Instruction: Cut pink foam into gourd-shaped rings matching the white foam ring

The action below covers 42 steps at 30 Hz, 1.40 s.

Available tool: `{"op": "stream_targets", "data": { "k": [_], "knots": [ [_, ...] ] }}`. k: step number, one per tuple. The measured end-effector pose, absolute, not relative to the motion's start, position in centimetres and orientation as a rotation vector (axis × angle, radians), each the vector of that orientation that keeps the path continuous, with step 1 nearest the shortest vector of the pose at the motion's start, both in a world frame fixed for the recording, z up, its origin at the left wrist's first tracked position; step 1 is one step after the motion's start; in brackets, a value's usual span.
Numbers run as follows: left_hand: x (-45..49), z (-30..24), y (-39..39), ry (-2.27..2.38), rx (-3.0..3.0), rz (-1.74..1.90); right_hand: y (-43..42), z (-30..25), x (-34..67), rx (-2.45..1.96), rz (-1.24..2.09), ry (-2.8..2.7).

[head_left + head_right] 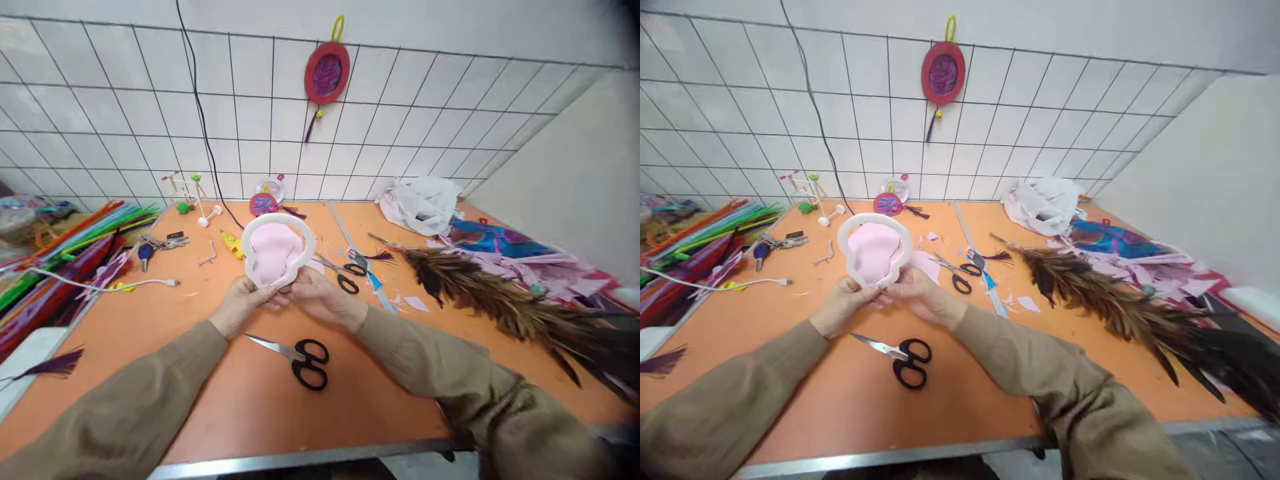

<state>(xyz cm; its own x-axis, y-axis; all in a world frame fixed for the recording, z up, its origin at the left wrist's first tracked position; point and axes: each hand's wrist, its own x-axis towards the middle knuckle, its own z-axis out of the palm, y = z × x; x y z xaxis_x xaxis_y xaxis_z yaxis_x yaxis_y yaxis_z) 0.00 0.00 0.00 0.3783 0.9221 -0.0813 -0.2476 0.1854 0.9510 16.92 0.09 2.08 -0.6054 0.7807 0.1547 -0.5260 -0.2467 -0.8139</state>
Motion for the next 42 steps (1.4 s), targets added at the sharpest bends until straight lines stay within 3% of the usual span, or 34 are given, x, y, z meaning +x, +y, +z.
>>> {"op": "stream_targets", "data": {
  "k": [15,42],
  "knots": [
    [1.6,-0.1,-1.5,0.907,0.936,0.812,2.6,2.2,17.7,-0.418,1.877,-0.751],
    [2.2,-0.2,-1.6,0.961,0.802,0.697,3.3,1.8,18.7,-0.652,1.762,-0.681]
  ]
}}
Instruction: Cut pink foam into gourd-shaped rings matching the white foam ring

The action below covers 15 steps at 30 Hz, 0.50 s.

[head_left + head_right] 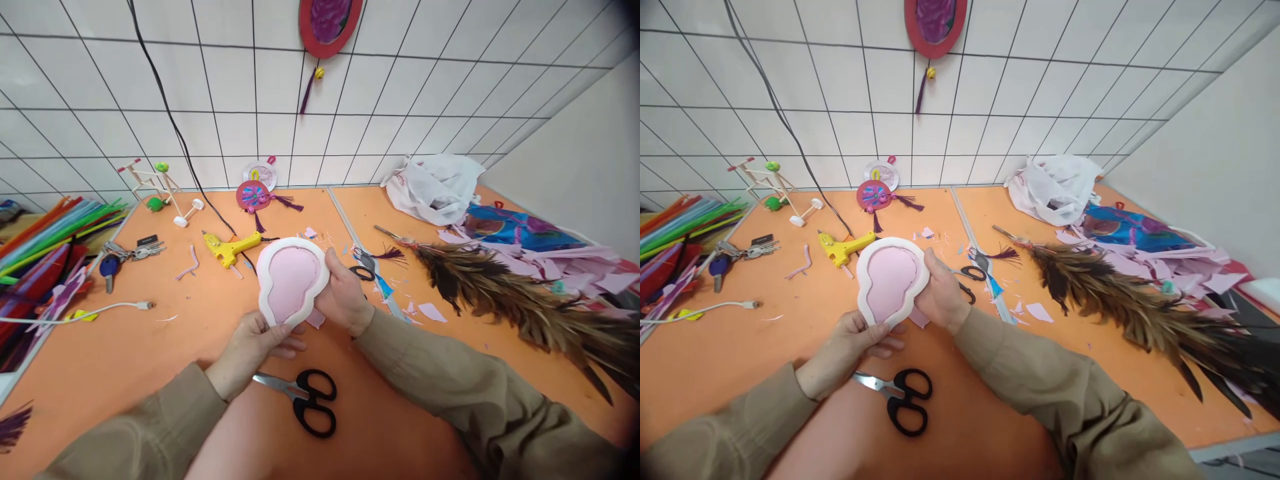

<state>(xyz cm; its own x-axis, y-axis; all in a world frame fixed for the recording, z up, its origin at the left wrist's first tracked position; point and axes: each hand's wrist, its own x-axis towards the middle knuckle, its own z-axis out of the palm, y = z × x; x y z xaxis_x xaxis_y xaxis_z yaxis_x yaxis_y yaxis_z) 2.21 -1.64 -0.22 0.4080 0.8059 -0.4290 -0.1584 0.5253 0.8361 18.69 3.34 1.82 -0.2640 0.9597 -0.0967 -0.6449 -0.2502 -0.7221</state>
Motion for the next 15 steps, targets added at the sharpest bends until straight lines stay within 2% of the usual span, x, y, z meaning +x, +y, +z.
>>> {"op": "stream_targets", "data": {
  "k": [15],
  "knots": [
    [1.92,-0.29,-1.58,0.952,0.808,0.672,3.36,1.75,18.66,-0.666,1.517,-0.807]
  ]
}}
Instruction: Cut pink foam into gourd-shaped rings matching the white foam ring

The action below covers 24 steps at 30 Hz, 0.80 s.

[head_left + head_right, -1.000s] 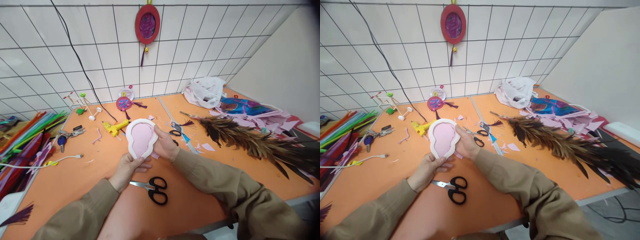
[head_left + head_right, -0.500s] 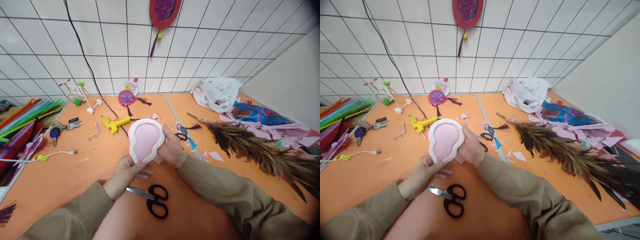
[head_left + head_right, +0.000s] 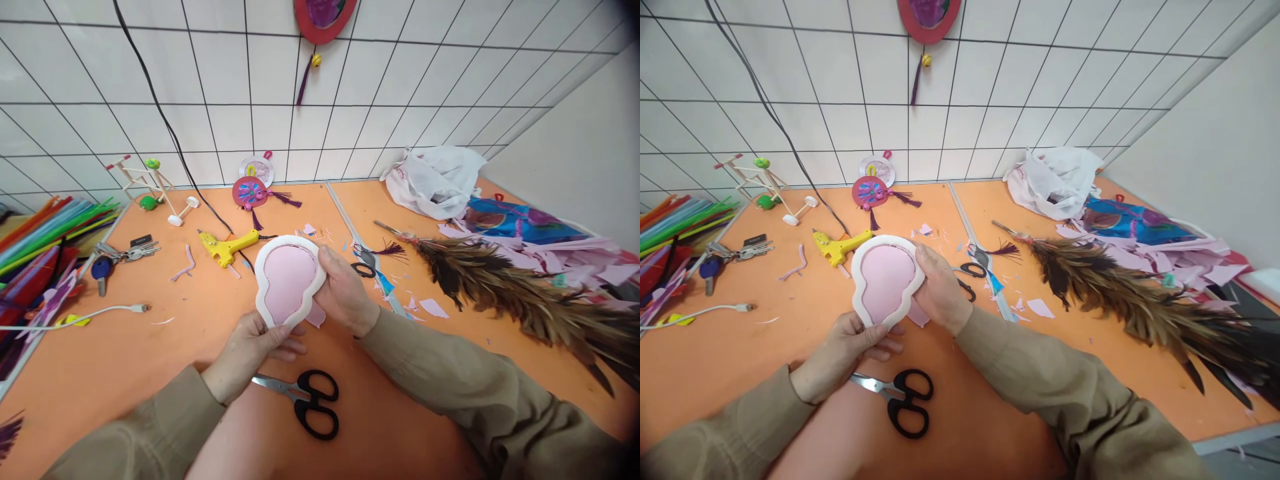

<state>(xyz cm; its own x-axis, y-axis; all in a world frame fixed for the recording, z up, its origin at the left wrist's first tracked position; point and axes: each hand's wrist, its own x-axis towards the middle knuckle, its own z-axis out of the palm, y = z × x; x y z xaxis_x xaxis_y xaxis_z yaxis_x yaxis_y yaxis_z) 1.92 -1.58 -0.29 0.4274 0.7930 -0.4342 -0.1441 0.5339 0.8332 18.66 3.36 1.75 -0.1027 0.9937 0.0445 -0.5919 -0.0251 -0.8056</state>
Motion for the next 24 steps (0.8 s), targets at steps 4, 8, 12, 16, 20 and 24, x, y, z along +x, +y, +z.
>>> {"op": "stream_targets", "data": {
  "k": [4,8,12,16,20,24],
  "knots": [
    [1.84,-0.31,-1.53,0.931,0.813,0.668,3.33,1.85,18.66,-0.645,1.522,-0.816],
    [1.71,-0.44,-1.50,0.922,0.829,0.655,3.21,2.12,18.60,-0.660,1.536,-0.821],
    [1.74,-0.43,-1.45,0.933,0.820,0.656,2.96,2.51,18.52,-0.686,1.542,-0.799],
    [1.87,-0.32,-1.40,0.940,0.817,0.662,2.84,2.68,18.40,-0.680,1.535,-0.789],
    [1.86,-0.33,-1.40,0.931,0.825,0.670,2.91,2.62,18.37,-0.672,1.533,-0.785],
    [1.75,-0.42,-1.40,0.910,0.838,0.679,2.98,2.72,18.44,-0.669,1.543,-0.800]
  ]
}}
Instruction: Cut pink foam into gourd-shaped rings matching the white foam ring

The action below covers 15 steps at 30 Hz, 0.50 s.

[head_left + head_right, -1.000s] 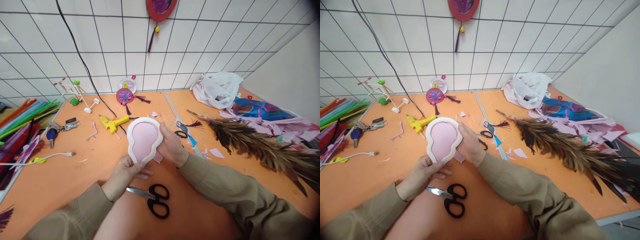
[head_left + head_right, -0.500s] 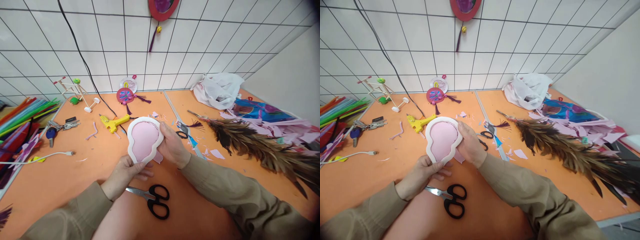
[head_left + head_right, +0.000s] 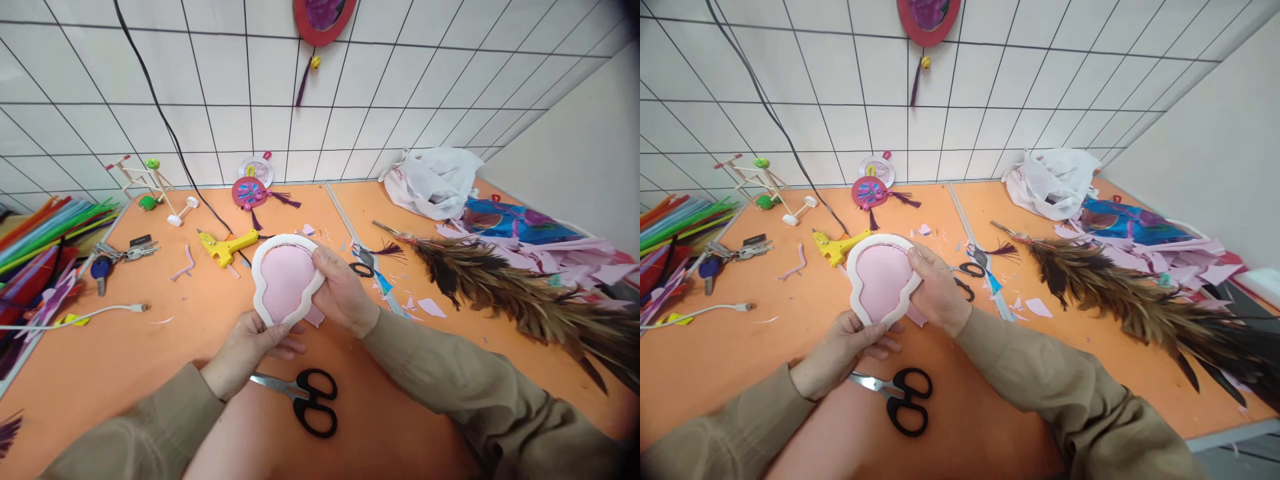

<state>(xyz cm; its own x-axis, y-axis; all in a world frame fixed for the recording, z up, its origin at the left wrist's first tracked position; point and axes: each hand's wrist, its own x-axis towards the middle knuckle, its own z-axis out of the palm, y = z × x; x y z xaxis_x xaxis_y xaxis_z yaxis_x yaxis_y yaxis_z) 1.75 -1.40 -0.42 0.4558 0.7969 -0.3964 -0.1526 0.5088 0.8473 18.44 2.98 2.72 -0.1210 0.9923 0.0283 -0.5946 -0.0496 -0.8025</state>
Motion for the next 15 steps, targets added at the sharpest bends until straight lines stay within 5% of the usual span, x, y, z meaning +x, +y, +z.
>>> {"op": "stream_targets", "data": {
  "k": [15],
  "knots": [
    [1.28,0.14,-1.08,0.795,0.804,0.720,3.45,3.56,19.06,-0.693,1.524,-0.789]
  ]
}}
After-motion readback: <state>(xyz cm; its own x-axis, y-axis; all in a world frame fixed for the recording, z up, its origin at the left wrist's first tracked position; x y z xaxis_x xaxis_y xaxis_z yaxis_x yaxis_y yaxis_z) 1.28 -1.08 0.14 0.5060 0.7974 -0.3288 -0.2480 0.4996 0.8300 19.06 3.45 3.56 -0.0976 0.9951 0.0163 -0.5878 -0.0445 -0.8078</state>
